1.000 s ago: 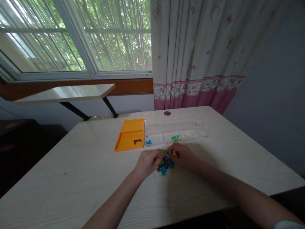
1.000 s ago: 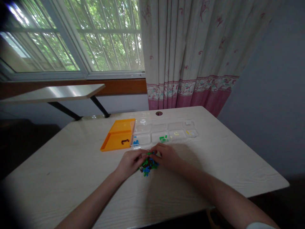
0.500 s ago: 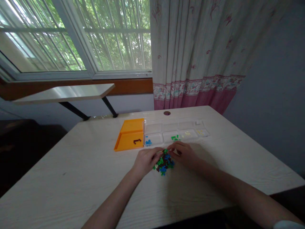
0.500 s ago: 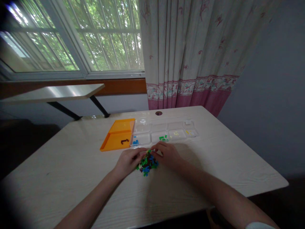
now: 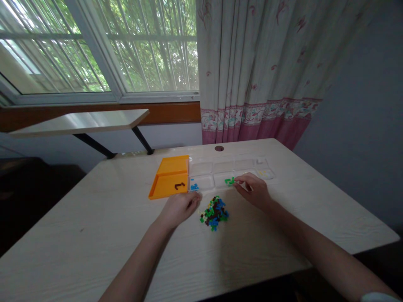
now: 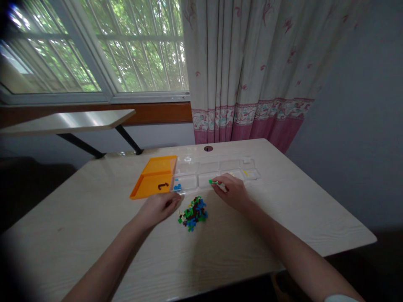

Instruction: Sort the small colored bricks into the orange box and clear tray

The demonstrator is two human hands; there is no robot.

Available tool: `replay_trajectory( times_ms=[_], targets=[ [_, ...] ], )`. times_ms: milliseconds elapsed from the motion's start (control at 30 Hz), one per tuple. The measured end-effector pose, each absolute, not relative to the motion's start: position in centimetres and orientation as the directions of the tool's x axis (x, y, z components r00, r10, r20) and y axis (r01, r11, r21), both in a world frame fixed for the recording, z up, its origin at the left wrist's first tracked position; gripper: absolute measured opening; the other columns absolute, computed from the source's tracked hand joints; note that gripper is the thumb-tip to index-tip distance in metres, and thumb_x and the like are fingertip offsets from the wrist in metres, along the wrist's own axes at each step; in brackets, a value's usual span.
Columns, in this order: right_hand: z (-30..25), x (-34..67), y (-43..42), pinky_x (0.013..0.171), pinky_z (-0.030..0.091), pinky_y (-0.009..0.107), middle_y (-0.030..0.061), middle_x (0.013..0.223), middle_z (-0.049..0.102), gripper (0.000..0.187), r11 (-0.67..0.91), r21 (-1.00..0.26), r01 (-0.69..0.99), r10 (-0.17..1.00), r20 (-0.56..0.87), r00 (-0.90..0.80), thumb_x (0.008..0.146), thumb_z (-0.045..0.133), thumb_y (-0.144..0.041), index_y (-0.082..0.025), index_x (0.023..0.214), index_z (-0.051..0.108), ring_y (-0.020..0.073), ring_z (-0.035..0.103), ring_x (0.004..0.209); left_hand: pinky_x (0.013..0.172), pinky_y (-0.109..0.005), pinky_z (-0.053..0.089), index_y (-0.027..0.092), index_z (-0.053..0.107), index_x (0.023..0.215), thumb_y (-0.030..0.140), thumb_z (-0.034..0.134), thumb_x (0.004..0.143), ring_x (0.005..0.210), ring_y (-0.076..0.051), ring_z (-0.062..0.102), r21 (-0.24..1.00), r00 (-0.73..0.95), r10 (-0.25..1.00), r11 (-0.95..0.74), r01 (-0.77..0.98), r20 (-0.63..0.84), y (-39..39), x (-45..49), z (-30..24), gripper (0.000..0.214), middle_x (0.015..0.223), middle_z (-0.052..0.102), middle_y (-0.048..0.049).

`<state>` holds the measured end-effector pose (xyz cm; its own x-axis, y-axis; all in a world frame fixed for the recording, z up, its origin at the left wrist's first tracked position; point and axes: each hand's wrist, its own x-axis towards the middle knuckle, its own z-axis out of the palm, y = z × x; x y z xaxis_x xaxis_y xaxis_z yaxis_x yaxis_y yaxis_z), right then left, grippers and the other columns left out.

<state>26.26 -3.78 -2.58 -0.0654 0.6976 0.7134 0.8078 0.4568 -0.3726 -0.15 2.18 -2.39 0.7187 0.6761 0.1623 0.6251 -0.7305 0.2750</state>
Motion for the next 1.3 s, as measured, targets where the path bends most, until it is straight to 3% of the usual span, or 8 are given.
replay_trajectory(
  times_ms=[433, 633, 733, 1033, 1300],
  targets=[
    [-2.7, 26.7, -3.3, 0.056, 0.04, 0.022, 0.0013, 0.072, 0.06, 0.018, 0.344, -0.386, 0.856, 0.747, 0.665, -0.001, 0.082, 0.05, -0.032, -0.019, 0.085, 0.062, 0.0089, 0.044, 0.047, 0.049, -0.019, 0.03, 0.018, 0.053, 0.067, 0.023, 0.045, 0.073, 0.051, -0.01, 0.049, 0.35, 0.734, 0.679, -0.688, 0.636, 0.003, 2.1, -0.9, -1.4, 0.011, 0.058, 0.055, 0.0023],
    [-3.6, 27.6, -2.3, 0.064, 0.042, 0.025, 0.0035, 0.078, 0.062, 0.016, 0.23, -0.386, 0.893, 0.763, 0.641, 0.081, 0.079, 0.051, -0.025, -0.017, 0.089, 0.061, 0.0148, 0.055, 0.067, 0.048, -0.019, 0.03, 0.019, 0.054, 0.078, 0.027, 0.051, 0.068, 0.05, -0.01, 0.048, 0.407, 0.736, 0.674, -0.657, 0.634, -0.057, 1.9, -1.1, -1.3, 0.013, 0.057, 0.053, 0.0046],
    [-3.7, 27.6, -2.2, 0.064, 0.043, 0.025, 0.0034, 0.078, 0.062, 0.017, 0.209, -0.404, 0.89, 0.778, 0.62, 0.099, 0.079, 0.051, -0.025, -0.018, 0.091, 0.06, 0.0149, 0.056, 0.066, 0.049, -0.019, 0.031, 0.02, 0.055, 0.081, 0.027, 0.054, 0.066, 0.052, -0.01, 0.048, 0.409, 0.741, 0.669, -0.662, 0.628, -0.057, 1.7, -0.9, -1.3, 0.017, 0.057, 0.053, 0.0049],
    [-3.2, 25.8, -3.4, 0.059, 0.043, 0.023, 0.0028, 0.081, 0.063, 0.016, 0.357, -0.424, 0.832, 0.879, 0.453, -0.146, 0.082, 0.047, -0.02, -0.018, 0.089, 0.061, 0.0113, 0.054, 0.06, 0.052, -0.02, 0.033, 0.021, 0.056, 0.079, 0.026, 0.053, 0.068, 0.055, -0.011, 0.051, 0.381, 0.773, 0.632, -0.704, 0.6, -0.049, 1.4, -0.3, -1.5, 0.013, 0.06, 0.056, 0.0033],
    [-3.2, 24.2, -4.3, 0.061, 0.043, 0.022, 0.0028, 0.08, 0.063, 0.015, 0.462, -0.412, 0.785, 0.883, 0.299, -0.363, 0.083, 0.048, -0.021, -0.019, 0.087, 0.062, 0.0122, 0.056, 0.065, 0.051, -0.02, 0.032, 0.02, 0.054, 0.077, 0.022, 0.05, 0.068, 0.054, -0.012, 0.05, 0.341, 0.772, 0.634, -0.718, 0.606, -0.037, 1.1, 0.0, -1.4, 0.01, 0.059, 0.056, 0.0029]
  ],
)
